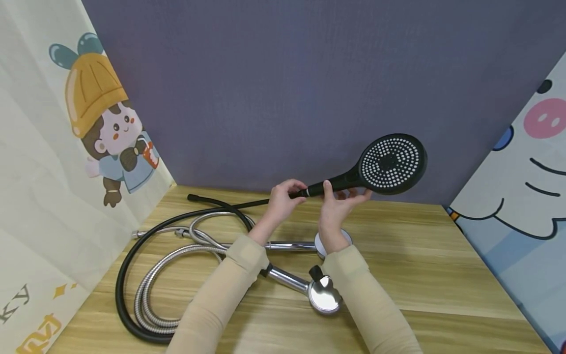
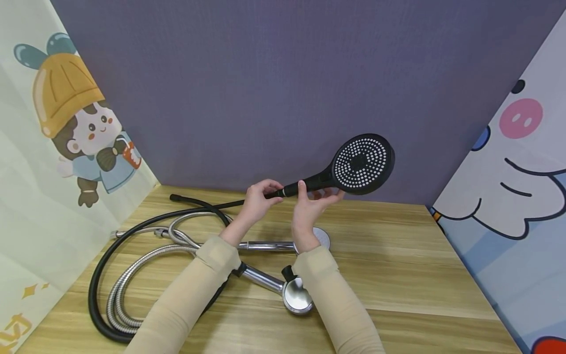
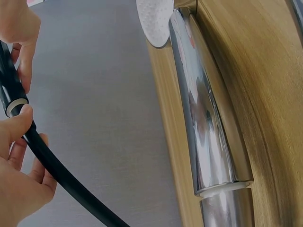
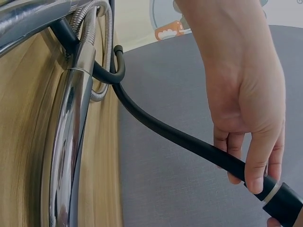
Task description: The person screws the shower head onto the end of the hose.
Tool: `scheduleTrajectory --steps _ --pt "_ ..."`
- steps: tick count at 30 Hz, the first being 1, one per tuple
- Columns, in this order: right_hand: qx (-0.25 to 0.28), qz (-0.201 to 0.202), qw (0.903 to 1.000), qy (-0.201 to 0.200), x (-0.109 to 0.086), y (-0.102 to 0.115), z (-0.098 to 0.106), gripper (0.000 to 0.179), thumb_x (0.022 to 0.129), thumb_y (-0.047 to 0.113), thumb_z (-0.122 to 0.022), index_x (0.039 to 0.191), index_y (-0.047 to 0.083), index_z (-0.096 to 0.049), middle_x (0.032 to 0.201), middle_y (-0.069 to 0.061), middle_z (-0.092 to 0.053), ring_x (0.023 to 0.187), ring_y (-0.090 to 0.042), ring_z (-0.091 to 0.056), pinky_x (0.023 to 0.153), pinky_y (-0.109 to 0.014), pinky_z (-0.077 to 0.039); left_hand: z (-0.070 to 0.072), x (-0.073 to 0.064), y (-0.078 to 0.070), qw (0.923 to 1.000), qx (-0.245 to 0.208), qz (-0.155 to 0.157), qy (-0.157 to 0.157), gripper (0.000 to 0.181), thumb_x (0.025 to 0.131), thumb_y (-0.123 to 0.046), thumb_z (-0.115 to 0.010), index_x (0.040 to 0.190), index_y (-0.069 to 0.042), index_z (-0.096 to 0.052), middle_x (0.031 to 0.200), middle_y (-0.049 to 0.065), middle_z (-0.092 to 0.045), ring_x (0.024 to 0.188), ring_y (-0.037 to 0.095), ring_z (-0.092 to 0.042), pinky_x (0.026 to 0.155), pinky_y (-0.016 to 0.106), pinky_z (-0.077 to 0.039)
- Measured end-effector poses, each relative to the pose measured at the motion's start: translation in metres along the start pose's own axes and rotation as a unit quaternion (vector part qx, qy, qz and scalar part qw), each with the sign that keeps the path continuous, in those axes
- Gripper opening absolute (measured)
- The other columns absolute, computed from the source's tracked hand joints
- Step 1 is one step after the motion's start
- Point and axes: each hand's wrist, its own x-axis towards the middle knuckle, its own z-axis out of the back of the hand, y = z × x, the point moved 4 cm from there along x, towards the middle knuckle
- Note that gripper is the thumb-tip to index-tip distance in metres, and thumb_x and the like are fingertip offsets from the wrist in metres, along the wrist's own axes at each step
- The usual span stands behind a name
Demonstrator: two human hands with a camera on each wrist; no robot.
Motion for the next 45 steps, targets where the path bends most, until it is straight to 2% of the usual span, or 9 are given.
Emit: scheduleTrajectory --steps 5,13,21,27,31,34,38,42,45 --pt "0.02 -0.004 0.9998 0.001 0.0002 -0.0014 0.0005 0.096 0.083 0.003 -0.069 0.145 0.038 -0.004 0.123 -0.01 -0.036 0.098 -0.025 -0.047 0.083 -0.043 -0.054 -0.0006 -0.0003 -0.0003 1.0 -0.002 0.003 0.003 0.029 0.073 -0.004 -0.08 0.098 -0.013 -0.068 0.099 0.004 -0.069 0.088 0.019 -0.066 0.082 0.035 -0.053" --pt "0.017 0.006 0.9998 0.012 0.0026 -0.0008 0.0015 0.096 0.083 0.002 -0.069 0.145 0.037 -0.005 0.123 -0.011 -0.037 0.096 -0.025 -0.049 0.082 -0.044 -0.055 0.0024 -0.0008 -0.0023 0.9982 -0.007 0.015 0.058 0.036 0.081 -0.013 -0.075 0.115 -0.009 -0.064 0.111 0.003 -0.064 0.096 0.018 -0.062 0.084 0.037 -0.052" --pt "0.012 0.002 0.9998 0.014 0.0035 -0.0008 0.0026 0.097 0.082 0.003 -0.069 0.145 0.038 -0.004 0.122 -0.011 -0.038 0.095 -0.024 -0.049 0.082 -0.044 -0.055 0.0034 -0.002 -0.0049 0.9956 -0.002 0.021 0.091 0.029 0.096 -0.021 -0.055 0.123 -0.012 -0.061 0.116 0.005 -0.065 0.097 0.017 -0.061 0.08 0.032 -0.051" --pt "0.017 -0.005 0.9998 0.006 0.003 -0.0017 0.0035 0.098 0.082 0.001 -0.069 0.146 0.037 -0.005 0.12 -0.01 -0.038 0.096 -0.024 -0.05 0.082 -0.043 -0.055 0.0018 -0.0026 -0.0036 0.9929 0.029 0.034 0.11 0.032 0.102 -0.023 -0.042 0.125 -0.013 -0.061 0.108 0.005 -0.067 0.075 0.013 -0.057 0.068 0.028 -0.047" --pt "0.01 -0.004 0.9999 0.007 0.0026 -0.0019 0.0036 0.097 0.082 0.003 -0.07 0.146 0.037 -0.005 0.12 -0.01 -0.038 0.095 -0.024 -0.05 0.081 -0.042 -0.055 0.0001 -0.0029 -0.0022 0.9916 0.031 0.036 0.12 0.033 0.102 -0.023 -0.041 0.127 -0.012 -0.06 0.086 0.007 -0.064 0.05 0.013 -0.041 0.055 0.027 -0.04" --pt "0.008 -0.005 0.9999 0.009 0.0025 -0.0016 0.0031 0.097 0.082 0.003 -0.07 0.145 0.038 -0.005 0.12 -0.01 -0.038 0.095 -0.024 -0.05 0.08 -0.042 -0.055 0.0002 -0.0028 -0.0033 0.9921 0.032 0.032 0.117 0.031 0.101 -0.021 -0.043 0.126 -0.011 -0.06 0.081 0.008 -0.062 0.044 0.012 -0.035 0.051 0.026 -0.037" --pt "0.005 -0.007 0.9999 0.008 0.0017 -0.0001 0.0031 0.097 0.082 0.003 -0.07 0.145 0.038 -0.005 0.119 -0.009 -0.038 0.094 -0.024 -0.05 0.08 -0.041 -0.056 0.0003 -0.0023 -0.0049 0.9928 0.04 0.027 0.11 0.029 0.1 -0.02 -0.046 0.123 -0.011 -0.062 0.097 0.005 -0.067 0.051 0.013 -0.043 0.059 0.026 -0.042" --pt "0.002 -0.009 0.9999 0.006 0.0006 0.0013 0.003 0.095 0.083 0.004 -0.069 0.145 0.038 -0.006 0.121 -0.009 -0.038 0.095 -0.024 -0.05 0.082 -0.041 -0.055 -0.0004 -0.0015 -0.0066 0.9938 0.037 0.026 0.102 0.026 0.098 -0.017 -0.051 0.12 -0.01 -0.064 0.108 0.006 -0.068 0.077 0.014 -0.06 0.072 0.027 -0.05" --pt "-0.001 -0.008 1.0 0.003 -0.0002 0.0022 0.0026 0.095 0.083 0.004 -0.069 0.145 0.037 -0.006 0.121 -0.009 -0.038 0.097 -0.024 -0.049 0.083 -0.042 -0.054 -0.0009 -0.0012 -0.0082 0.9951 0.03 0.023 0.091 0.025 0.095 -0.014 -0.056 0.117 -0.008 -0.065 0.108 0.008 -0.068 0.091 0.016 -0.063 0.077 0.028 -0.052"
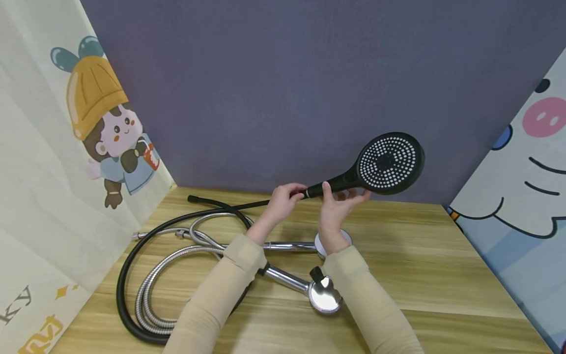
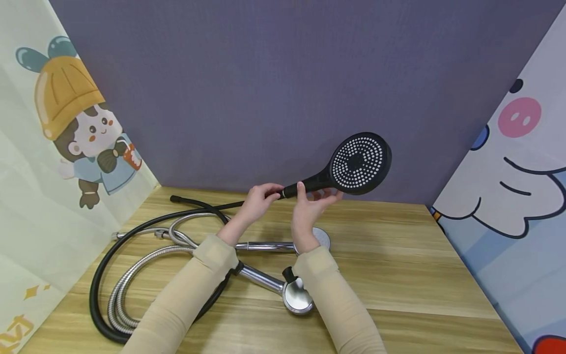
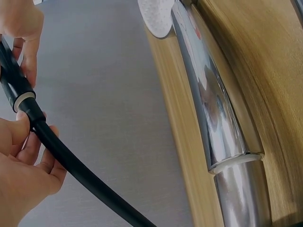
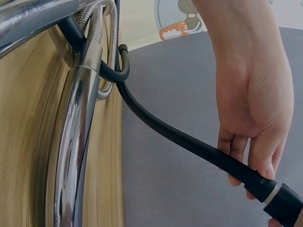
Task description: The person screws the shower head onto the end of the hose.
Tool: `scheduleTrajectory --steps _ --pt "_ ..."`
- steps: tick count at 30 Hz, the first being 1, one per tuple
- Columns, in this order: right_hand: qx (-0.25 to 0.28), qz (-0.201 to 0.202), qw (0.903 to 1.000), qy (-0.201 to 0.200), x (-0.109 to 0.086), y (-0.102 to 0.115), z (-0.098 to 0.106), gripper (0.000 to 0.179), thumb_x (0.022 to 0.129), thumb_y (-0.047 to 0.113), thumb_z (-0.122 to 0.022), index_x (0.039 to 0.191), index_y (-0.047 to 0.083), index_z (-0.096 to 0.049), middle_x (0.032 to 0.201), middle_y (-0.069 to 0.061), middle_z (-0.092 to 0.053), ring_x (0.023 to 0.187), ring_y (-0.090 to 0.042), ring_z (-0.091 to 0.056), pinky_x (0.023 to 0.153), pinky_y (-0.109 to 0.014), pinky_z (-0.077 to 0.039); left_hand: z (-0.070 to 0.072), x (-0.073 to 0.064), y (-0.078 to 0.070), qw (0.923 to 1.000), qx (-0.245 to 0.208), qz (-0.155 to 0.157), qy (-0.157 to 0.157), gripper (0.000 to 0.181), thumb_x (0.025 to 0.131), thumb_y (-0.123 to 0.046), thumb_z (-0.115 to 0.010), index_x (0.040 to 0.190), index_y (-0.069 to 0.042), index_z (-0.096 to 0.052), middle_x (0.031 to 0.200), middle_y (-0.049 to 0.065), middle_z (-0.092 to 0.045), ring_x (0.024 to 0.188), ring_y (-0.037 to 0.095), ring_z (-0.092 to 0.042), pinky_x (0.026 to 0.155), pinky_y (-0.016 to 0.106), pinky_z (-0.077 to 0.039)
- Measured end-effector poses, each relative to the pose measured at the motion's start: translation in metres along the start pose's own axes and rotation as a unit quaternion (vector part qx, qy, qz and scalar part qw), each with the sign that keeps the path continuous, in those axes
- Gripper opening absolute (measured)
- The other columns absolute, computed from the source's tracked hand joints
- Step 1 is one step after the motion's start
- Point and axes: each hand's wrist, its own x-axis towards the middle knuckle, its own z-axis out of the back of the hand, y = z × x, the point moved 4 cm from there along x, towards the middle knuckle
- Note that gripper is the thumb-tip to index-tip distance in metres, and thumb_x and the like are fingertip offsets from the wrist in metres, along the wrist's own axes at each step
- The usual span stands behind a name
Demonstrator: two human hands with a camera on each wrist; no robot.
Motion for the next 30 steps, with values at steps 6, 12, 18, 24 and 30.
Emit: scheduleTrajectory --steps 6,12,18,24,30 --pt "-0.009 0.007 0.9999 -0.01 -0.0019 0.0004 -0.0006 0.095 0.083 0.005 -0.07 0.145 0.036 -0.005 0.121 -0.01 -0.038 0.097 -0.024 -0.049 0.083 -0.041 -0.054 -0.0015 0.0006 0.0006 0.9997 -0.002 -0.007 -0.025 0.023 0.09 -0.012 -0.063 0.113 -0.008 -0.066 0.102 0.008 -0.067 0.086 0.017 -0.063 0.073 0.026 -0.052" --pt "-0.006 0.014 0.9998 -0.014 -0.0026 -0.0002 -0.0011 0.096 0.083 0.001 -0.069 0.145 0.035 -0.004 0.12 -0.01 -0.038 0.097 -0.023 -0.048 0.083 -0.041 -0.054 -0.0025 0.0007 0.0007 0.9983 -0.002 -0.022 -0.055 0.023 0.084 -0.008 -0.07 0.107 -0.007 -0.068 0.1 0.008 -0.066 0.086 0.018 -0.063 0.077 0.029 -0.052" --pt "-0.009 0.015 0.9998 -0.014 -0.0033 -0.0022 -0.0006 0.098 0.082 0.004 -0.071 0.145 0.035 -0.003 0.119 -0.01 -0.037 0.097 -0.023 -0.048 0.083 -0.039 -0.054 -0.0029 0.0006 0.0024 0.9965 -0.007 -0.027 -0.079 0.026 0.078 -0.003 -0.075 0.102 -0.006 -0.069 0.098 0.008 -0.066 0.085 0.019 -0.063 0.078 0.033 -0.053" --pt "-0.013 0.025 0.9995 -0.011 -0.0026 -0.0023 -0.0019 0.097 0.082 0.005 -0.071 0.145 0.035 -0.004 0.121 -0.011 -0.038 0.097 -0.024 -0.048 0.082 -0.041 -0.054 -0.0019 0.0 0.0016 0.9958 -0.008 -0.031 -0.086 0.026 0.077 -0.004 -0.076 0.102 -0.007 -0.069 0.1 0.008 -0.065 0.086 0.019 -0.064 0.081 0.036 -0.053" --pt "-0.015 0.025 0.9996 -0.006 -0.0024 -0.0017 -0.0036 0.095 0.083 0.005 -0.07 0.145 0.037 -0.005 0.123 -0.01 -0.038 0.099 -0.025 -0.048 0.082 -0.04 -0.054 0.0016 -0.0017 0.0006 0.9983 -0.013 -0.02 -0.054 0.027 0.085 -0.009 -0.069 0.113 -0.007 -0.066 0.105 0.008 -0.067 0.088 0.019 -0.064 0.079 0.035 -0.053"
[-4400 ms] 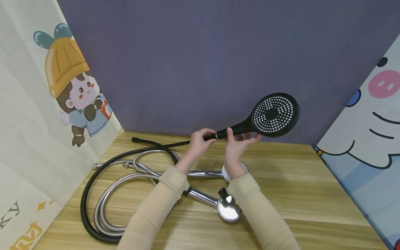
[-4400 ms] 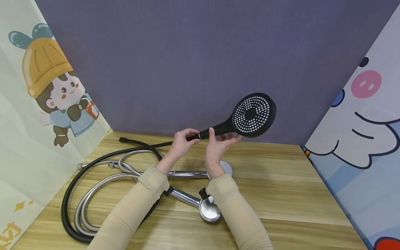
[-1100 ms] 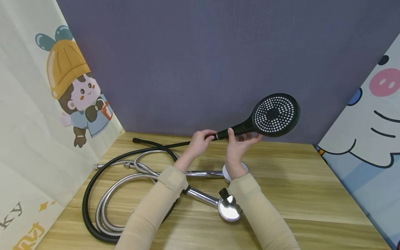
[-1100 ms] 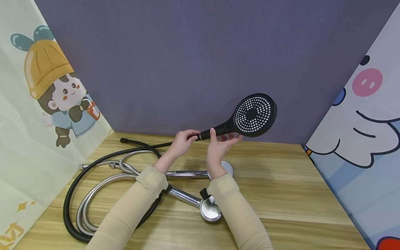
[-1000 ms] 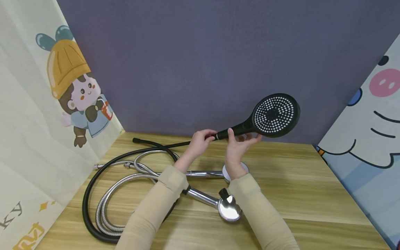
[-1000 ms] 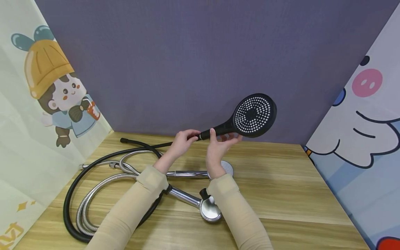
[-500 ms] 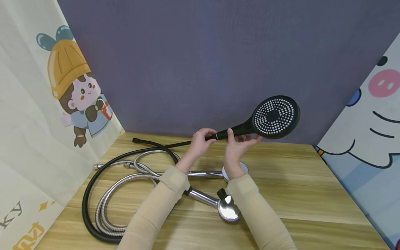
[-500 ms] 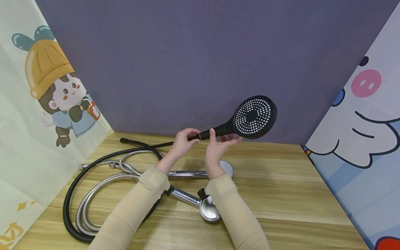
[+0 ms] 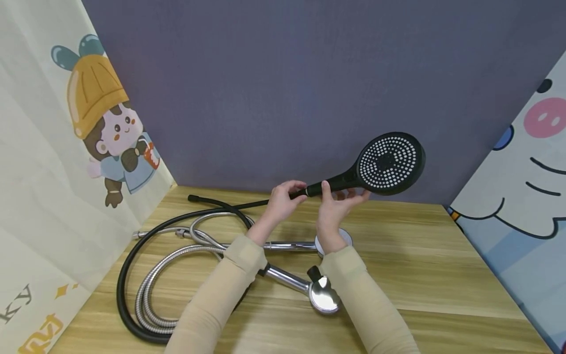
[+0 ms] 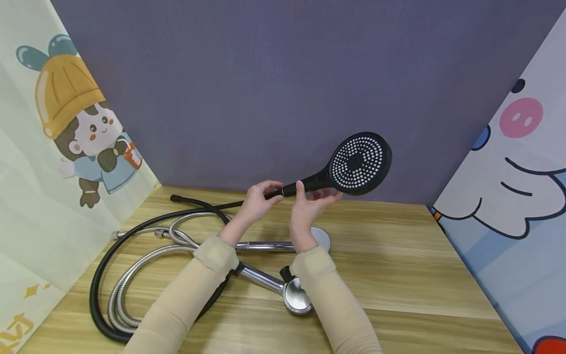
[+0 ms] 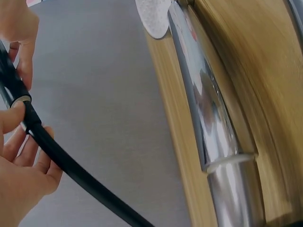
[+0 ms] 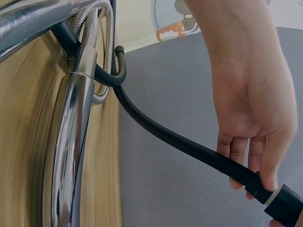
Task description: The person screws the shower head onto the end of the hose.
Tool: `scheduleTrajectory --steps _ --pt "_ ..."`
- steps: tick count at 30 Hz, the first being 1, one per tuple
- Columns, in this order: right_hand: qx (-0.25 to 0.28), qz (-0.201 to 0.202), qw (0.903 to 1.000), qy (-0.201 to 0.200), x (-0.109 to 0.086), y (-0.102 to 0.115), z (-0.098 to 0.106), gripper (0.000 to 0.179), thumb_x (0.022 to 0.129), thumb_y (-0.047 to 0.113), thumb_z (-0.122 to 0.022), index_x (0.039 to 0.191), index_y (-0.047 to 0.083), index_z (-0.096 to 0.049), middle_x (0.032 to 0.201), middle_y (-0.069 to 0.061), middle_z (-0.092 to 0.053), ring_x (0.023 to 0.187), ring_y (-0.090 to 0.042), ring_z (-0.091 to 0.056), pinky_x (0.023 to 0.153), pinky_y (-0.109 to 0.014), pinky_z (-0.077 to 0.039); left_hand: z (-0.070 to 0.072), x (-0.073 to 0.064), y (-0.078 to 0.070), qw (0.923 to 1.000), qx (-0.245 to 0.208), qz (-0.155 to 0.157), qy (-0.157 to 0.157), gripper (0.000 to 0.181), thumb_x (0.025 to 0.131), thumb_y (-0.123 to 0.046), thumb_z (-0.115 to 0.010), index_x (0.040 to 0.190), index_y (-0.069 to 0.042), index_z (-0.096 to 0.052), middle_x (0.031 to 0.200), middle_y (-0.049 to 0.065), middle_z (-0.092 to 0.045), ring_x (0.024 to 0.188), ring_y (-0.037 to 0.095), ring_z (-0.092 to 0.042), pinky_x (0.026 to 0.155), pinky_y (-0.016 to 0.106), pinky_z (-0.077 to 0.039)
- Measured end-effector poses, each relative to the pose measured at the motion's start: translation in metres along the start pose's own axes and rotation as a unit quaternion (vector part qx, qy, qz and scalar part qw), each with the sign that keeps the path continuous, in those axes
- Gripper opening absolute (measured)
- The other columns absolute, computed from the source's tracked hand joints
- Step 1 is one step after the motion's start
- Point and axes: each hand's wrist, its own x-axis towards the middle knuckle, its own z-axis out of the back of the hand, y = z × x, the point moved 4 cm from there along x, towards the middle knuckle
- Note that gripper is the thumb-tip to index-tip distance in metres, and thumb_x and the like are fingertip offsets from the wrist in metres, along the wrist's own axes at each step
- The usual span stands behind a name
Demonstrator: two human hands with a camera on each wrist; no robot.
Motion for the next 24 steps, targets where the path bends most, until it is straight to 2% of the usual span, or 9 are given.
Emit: scheduleTrajectory --steps 3,6,10,13,15,19,22,24 --pt "0.004 0.001 1.0 0.001 -0.0004 0.0004 0.0 0.095 0.083 0.005 -0.07 0.144 0.038 -0.006 0.123 -0.01 -0.039 0.098 -0.026 -0.048 0.083 -0.04 -0.054 0.001 -0.0012 0.0003 0.9994 -0.001 0.014 0.031 0.028 0.094 -0.014 -0.059 0.12 -0.008 -0.063 0.109 0.007 -0.066 0.087 0.017 -0.061 0.074 0.031 -0.051" --pt "0.004 0.004 1.0 0.0 -0.0008 0.0011 0.0001 0.094 0.082 0.004 -0.07 0.144 0.036 -0.007 0.122 -0.01 -0.04 0.097 -0.025 -0.048 0.083 -0.038 -0.054 0.0019 -0.0017 0.0 0.9983 0.004 0.027 0.051 0.029 0.098 -0.016 -0.05 0.125 -0.009 -0.061 0.109 0.008 -0.066 0.076 0.014 -0.057 0.068 0.027 -0.047" --pt "-0.002 0.001 1.0 -0.004 -0.0009 0.0007 0.0006 0.094 0.082 0.004 -0.07 0.145 0.033 -0.007 0.12 -0.009 -0.04 0.097 -0.025 -0.047 0.081 -0.035 -0.053 0.0021 -0.0013 0.0001 0.997 0.021 0.033 0.066 0.03 0.1 -0.016 -0.044 0.126 -0.01 -0.06 0.082 0.009 -0.063 0.052 0.012 -0.042 0.055 0.025 -0.04" --pt "0.001 -0.005 1.0 -0.005 -0.001 0.0001 0.0011 0.094 0.082 0.005 -0.071 0.145 0.033 -0.007 0.119 -0.009 -0.04 0.097 -0.024 -0.047 0.081 -0.034 -0.053 0.0018 -0.0012 0.0004 0.9964 0.026 0.035 0.073 0.03 0.101 -0.016 -0.044 0.125 -0.008 -0.061 0.071 0.009 -0.056 0.046 0.011 -0.036 0.051 0.025 -0.036" --pt "0.006 -0.008 0.9999 -0.003 -0.0012 0.0001 0.0014 0.095 0.082 0.005 -0.071 0.145 0.033 -0.006 0.119 -0.009 -0.04 0.097 -0.024 -0.047 0.081 -0.035 -0.053 0.0014 -0.0007 0.0009 0.9964 0.028 0.034 0.072 0.03 0.1 -0.015 -0.045 0.124 -0.006 -0.061 0.075 0.007 -0.058 0.047 0.011 -0.037 0.052 0.025 -0.037" --pt "0.01 -0.007 0.9999 0.0 -0.0012 0.0007 0.0013 0.095 0.082 0.005 -0.07 0.145 0.033 -0.006 0.12 -0.01 -0.039 0.096 -0.024 -0.047 0.082 -0.037 -0.054 0.0011 -0.0004 0.0006 0.9968 0.034 0.029 0.067 0.028 0.099 -0.015 -0.047 0.122 -0.006 -0.062 0.096 0.008 -0.067 0.055 0.013 -0.045 0.058 0.026 -0.041" --pt "0.011 -0.003 0.9999 0.003 -0.0008 0.0015 0.0007 0.094 0.082 0.004 -0.07 0.145 0.034 -0.006 0.121 -0.01 -0.039 0.096 -0.024 -0.047 0.082 -0.038 -0.054 0.0009 0.0 0.0 0.9971 0.037 0.026 0.061 0.027 0.098 -0.015 -0.05 0.121 -0.007 -0.063 0.11 0.008 -0.067 0.071 0.014 -0.057 0.068 0.027 -0.047" --pt "0.011 -0.002 0.9999 0.004 -0.0006 0.0022 0.0004 0.094 0.083 0.004 -0.069 0.145 0.034 -0.006 0.122 -0.01 -0.039 0.096 -0.024 -0.047 0.083 -0.039 -0.054 0.0009 0.0003 -0.0005 0.9976 0.032 0.024 0.057 0.026 0.097 -0.014 -0.052 0.12 -0.007 -0.063 0.112 0.009 -0.067 0.084 0.014 -0.062 0.074 0.028 -0.05"
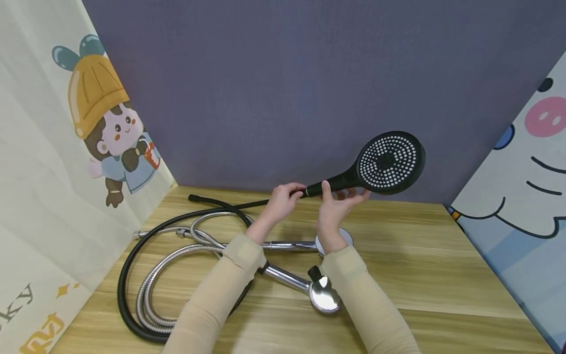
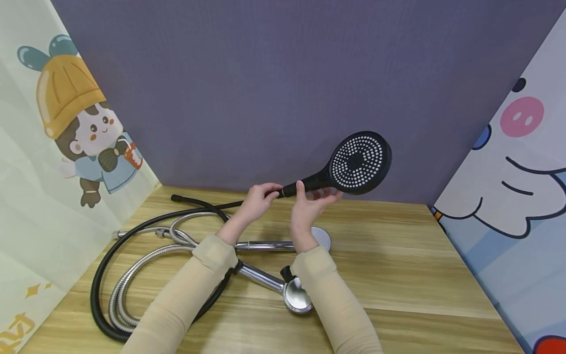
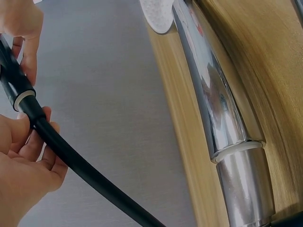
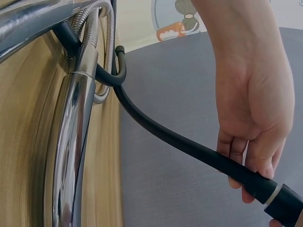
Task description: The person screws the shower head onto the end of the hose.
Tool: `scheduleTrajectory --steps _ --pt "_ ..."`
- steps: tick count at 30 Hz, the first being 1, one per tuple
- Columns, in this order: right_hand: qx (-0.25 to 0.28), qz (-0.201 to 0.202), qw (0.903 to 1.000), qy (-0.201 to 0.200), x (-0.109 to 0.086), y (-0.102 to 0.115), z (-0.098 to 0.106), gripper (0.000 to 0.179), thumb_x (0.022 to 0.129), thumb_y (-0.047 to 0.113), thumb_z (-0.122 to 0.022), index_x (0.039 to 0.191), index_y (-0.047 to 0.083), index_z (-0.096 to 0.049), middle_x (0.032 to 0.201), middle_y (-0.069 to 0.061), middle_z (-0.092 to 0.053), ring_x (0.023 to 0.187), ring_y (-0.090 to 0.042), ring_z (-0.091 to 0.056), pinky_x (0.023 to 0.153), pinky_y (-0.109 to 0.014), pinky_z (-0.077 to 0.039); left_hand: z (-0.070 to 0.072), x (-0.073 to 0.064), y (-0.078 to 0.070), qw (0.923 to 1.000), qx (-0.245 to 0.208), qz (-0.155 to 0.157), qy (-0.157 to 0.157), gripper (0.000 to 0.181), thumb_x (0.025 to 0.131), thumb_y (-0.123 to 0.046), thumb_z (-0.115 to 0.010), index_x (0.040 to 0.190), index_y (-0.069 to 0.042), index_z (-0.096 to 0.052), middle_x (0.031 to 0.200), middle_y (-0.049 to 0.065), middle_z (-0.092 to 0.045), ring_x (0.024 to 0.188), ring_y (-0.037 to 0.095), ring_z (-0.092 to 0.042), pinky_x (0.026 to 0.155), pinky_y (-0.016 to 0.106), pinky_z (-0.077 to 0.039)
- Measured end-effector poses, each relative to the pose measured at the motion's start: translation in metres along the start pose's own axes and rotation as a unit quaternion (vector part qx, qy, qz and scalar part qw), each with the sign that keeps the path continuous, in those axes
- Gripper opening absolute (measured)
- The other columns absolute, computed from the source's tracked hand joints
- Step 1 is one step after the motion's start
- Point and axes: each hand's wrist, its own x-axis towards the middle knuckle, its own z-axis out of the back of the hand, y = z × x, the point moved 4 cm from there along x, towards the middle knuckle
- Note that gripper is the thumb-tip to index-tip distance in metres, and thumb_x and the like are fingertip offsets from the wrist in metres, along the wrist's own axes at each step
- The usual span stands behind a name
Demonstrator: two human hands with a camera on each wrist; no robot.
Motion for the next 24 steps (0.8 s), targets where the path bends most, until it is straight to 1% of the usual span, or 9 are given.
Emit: scheduleTrajectory --steps 2,3,9,13,16,24 --pt "-0.001 0.001 1.0 0.001 0.0002 0.0005 -0.0002 0.094 0.083 0.004 -0.069 0.145 0.034 -0.006 0.122 -0.01 -0.039 0.096 -0.024 -0.047 0.083 -0.039 -0.054 0.0 0.0001 -0.0007 1.0 -0.007 -0.003 -0.003 0.025 0.096 -0.014 -0.055 0.118 -0.007 -0.064 0.111 0.009 -0.067 0.092 0.016 -0.063 0.078 0.029 -0.052" --pt "-0.002 0.001 1.0 0.001 0.0002 0.0005 -0.0002 0.094 0.083 0.004 -0.069 0.145 0.034 -0.006 0.122 -0.01 -0.039 0.095 -0.024 -0.047 0.083 -0.039 -0.054 -0.0002 0.0002 -0.0006 0.9999 -0.009 -0.005 -0.006 0.024 0.095 -0.013 -0.056 0.117 -0.007 -0.064 0.11 0.009 -0.068 0.093 0.018 -0.064 0.078 0.03 -0.052" --pt "-0.01 -0.003 0.9999 -0.005 -0.0004 -0.0005 0.0006 0.094 0.083 0.004 -0.07 0.145 0.033 -0.005 0.12 -0.009 -0.04 0.097 -0.023 -0.047 0.082 -0.035 -0.053 -0.0011 0.0013 0.0015 0.9993 -0.012 -0.023 -0.025 0.021 0.09 -0.013 -0.063 0.111 -0.008 -0.066 0.101 0.008 -0.069 0.088 0.018 -0.064 0.076 0.029 -0.053" --pt "-0.008 0.001 1.0 -0.005 0.0002 -0.0013 0.0005 0.094 0.083 0.003 -0.069 0.145 0.034 -0.006 0.12 -0.009 -0.039 0.097 -0.024 -0.047 0.082 -0.036 -0.053 -0.0017 0.0015 0.0028 0.9987 -0.011 -0.029 -0.04 0.02 0.088 -0.013 -0.067 0.108 -0.009 -0.066 0.096 0.006 -0.069 0.085 0.017 -0.064 0.076 0.031 -0.052" --pt "-0.003 0.003 1.0 -0.006 0.0006 -0.0016 0.0004 0.095 0.083 0.003 -0.069 0.145 0.034 -0.006 0.12 -0.01 -0.039 0.097 -0.024 -0.047 0.082 -0.038 -0.054 -0.002 0.0015 0.003 0.9981 -0.013 -0.033 -0.051 0.02 0.085 -0.011 -0.07 0.105 -0.009 -0.067 0.095 0.007 -0.069 0.085 0.017 -0.064 0.078 0.032 -0.052" --pt "-0.007 -0.001 0.9999 -0.01 0.0008 -0.0021 0.0009 0.094 0.083 0.002 -0.069 0.145 0.034 -0.006 0.12 -0.009 -0.039 0.096 -0.023 -0.047 0.082 -0.037 -0.054 -0.0021 0.0 0.003 0.9971 -0.027 -0.03 -0.065 0.022 0.08 -0.009 -0.074 0.101 -0.01 -0.067 0.099 0.005 -0.066 0.088 0.018 -0.064 0.08 0.032 -0.053"
